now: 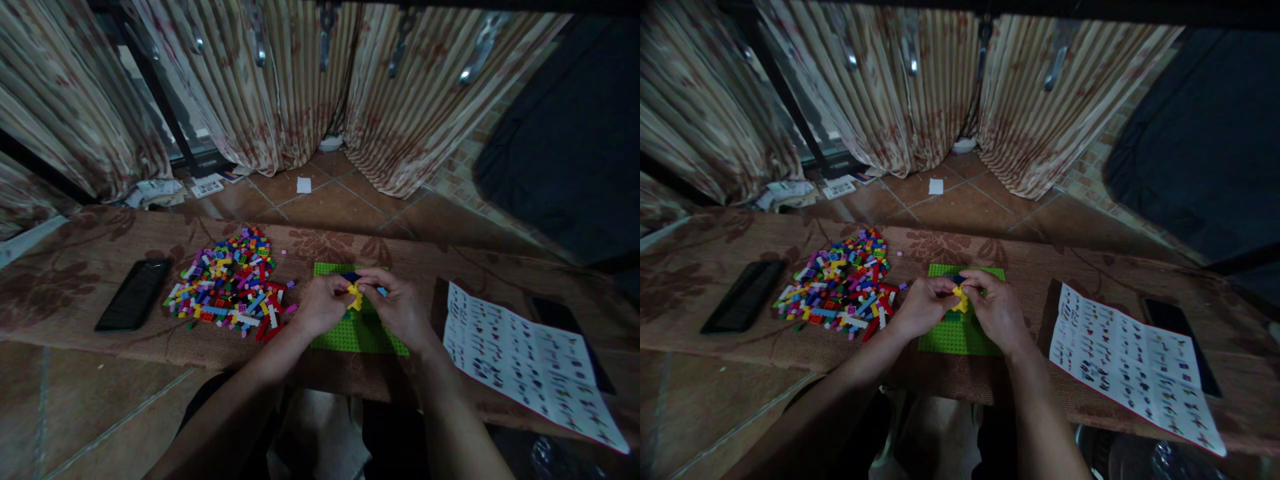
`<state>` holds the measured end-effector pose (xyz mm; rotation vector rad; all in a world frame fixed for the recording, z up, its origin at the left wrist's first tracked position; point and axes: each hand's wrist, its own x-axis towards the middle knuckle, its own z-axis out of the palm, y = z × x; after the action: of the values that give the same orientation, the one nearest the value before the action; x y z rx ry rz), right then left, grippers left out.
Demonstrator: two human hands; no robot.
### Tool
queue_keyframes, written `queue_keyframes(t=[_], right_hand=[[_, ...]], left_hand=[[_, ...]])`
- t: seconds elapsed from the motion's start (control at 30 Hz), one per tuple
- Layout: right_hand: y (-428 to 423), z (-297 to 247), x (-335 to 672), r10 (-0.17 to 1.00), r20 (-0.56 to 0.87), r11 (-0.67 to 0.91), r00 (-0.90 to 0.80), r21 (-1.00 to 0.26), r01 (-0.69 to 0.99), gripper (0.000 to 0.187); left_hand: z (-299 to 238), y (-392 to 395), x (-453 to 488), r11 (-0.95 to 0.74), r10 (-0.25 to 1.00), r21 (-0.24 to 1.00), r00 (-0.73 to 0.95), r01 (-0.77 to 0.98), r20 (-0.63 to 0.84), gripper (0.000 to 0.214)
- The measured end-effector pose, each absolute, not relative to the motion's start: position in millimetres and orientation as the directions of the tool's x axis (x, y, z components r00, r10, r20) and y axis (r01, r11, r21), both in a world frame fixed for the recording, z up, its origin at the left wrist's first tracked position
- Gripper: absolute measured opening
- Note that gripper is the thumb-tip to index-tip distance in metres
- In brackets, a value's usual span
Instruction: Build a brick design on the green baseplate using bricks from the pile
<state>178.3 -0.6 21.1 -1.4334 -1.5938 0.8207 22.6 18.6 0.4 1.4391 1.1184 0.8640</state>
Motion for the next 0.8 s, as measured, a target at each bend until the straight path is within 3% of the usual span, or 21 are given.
queue_keyframes(t=[0.27,0.63,0.8], right_hand=[[-3,32,174,0.986,0.167,0.152,-0.03,-0.796,0.585,0.028],[-4,34,163,0.98,0.198,0.147,0.018,-0.784,0.602,0.027],[-5,35,161,0.979,0.198,0.142,0.04,-0.814,0.563,0.035]], left_hand=[[-4,16,27,-0.01,0.966,0.983,0.254,0.186,-0.039,0.01],[-3,12,25,-0.023,0.982,0.981,0.187,0.193,-0.014,0.01],[5,16,22,0.011,0.968,0.994,0.247,0.111,-0.038,0.008]])
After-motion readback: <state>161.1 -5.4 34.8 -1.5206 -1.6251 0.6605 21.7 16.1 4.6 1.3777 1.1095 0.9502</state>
